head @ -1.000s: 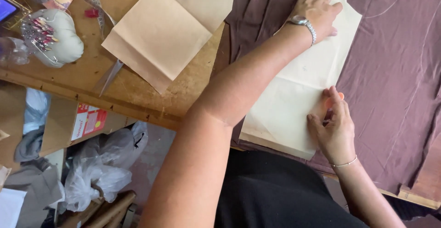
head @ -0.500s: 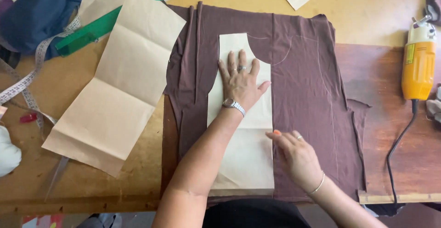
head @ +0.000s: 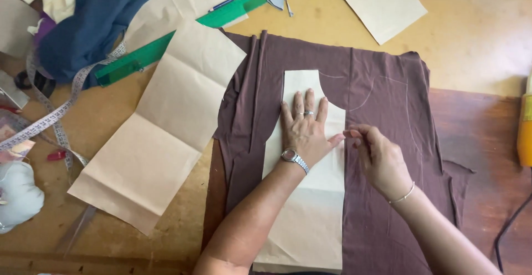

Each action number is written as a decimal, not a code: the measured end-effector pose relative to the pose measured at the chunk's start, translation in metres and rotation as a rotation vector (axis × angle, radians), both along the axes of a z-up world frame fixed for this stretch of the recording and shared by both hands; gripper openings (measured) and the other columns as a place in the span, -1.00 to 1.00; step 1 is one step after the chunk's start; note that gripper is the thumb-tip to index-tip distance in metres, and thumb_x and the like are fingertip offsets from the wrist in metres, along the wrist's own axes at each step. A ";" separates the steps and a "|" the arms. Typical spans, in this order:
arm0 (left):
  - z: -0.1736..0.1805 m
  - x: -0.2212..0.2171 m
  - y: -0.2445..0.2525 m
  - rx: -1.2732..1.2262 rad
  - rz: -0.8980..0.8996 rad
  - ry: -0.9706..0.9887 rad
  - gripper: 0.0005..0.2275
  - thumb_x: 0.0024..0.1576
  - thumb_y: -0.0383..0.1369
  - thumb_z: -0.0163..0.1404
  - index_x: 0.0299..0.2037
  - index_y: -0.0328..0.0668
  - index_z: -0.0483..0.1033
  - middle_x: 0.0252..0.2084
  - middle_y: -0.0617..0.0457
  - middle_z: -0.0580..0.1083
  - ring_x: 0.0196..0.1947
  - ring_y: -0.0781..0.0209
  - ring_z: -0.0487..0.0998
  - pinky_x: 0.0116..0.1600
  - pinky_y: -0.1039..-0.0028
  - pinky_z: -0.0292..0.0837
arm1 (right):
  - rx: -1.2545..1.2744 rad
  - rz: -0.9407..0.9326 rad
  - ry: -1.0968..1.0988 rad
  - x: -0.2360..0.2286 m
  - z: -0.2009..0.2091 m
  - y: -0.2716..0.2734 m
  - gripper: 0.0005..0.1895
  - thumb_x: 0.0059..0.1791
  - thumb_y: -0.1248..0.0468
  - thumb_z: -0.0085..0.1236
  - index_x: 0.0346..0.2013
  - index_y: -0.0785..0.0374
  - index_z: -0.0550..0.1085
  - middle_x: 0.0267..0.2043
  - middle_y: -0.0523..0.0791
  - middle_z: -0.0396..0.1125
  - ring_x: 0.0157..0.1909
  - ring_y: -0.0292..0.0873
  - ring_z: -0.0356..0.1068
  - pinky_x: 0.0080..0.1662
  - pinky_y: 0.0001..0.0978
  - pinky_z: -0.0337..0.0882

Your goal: The person places paper pattern pieces onto a brown fabric, smooths them, and traces the outlines using a white marking tool. They then use a curved ruler to draw a neckline curve on the fabric.

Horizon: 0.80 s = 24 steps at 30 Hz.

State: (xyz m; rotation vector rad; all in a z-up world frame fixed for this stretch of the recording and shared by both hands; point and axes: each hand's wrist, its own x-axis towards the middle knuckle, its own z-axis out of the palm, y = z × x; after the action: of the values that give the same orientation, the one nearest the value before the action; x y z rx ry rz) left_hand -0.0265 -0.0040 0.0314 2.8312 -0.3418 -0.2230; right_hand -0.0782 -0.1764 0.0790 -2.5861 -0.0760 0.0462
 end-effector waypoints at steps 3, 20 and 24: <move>0.002 0.003 0.004 -0.008 -0.013 0.040 -0.12 0.06 0.30 -0.12 0.51 0.01 -0.05 0.57 -0.27 -0.13 0.55 -0.26 -0.18 0.45 -0.33 -0.36 | 0.060 -0.010 -0.014 -0.010 -0.004 0.012 -0.77 0.08 0.30 0.09 0.03 0.05 0.53 -0.30 -0.11 0.56 -0.18 0.02 0.56 -0.12 -0.14 0.52; 0.000 -0.001 0.005 -0.049 -0.013 -0.048 -0.13 0.03 0.32 -0.04 0.49 0.06 0.09 0.56 -0.32 -0.08 0.55 -0.45 -0.27 0.51 -0.30 -0.53 | 0.098 -0.021 -0.157 0.043 -0.027 -0.036 -0.79 0.05 0.35 0.30 -0.03 0.06 0.64 -0.21 -0.11 0.46 -0.15 -0.02 0.53 -0.16 -0.28 0.50; -0.005 -0.002 0.006 -0.077 -0.064 -0.081 -0.28 0.06 0.26 -0.03 0.41 0.20 0.22 0.52 -0.30 0.02 0.53 -0.49 -0.20 0.47 -0.40 -0.50 | 0.004 0.104 -0.206 0.067 -0.035 -0.039 -0.78 0.00 0.34 0.34 -0.08 0.06 0.64 -0.31 -0.11 0.45 -0.20 -0.02 0.51 -0.17 -0.23 0.50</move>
State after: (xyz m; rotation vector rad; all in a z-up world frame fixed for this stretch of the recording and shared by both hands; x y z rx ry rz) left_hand -0.0285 0.0015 0.0266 2.7609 -0.4483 -0.1062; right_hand -0.0114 -0.2155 0.0438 -2.5730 -0.2857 -0.1819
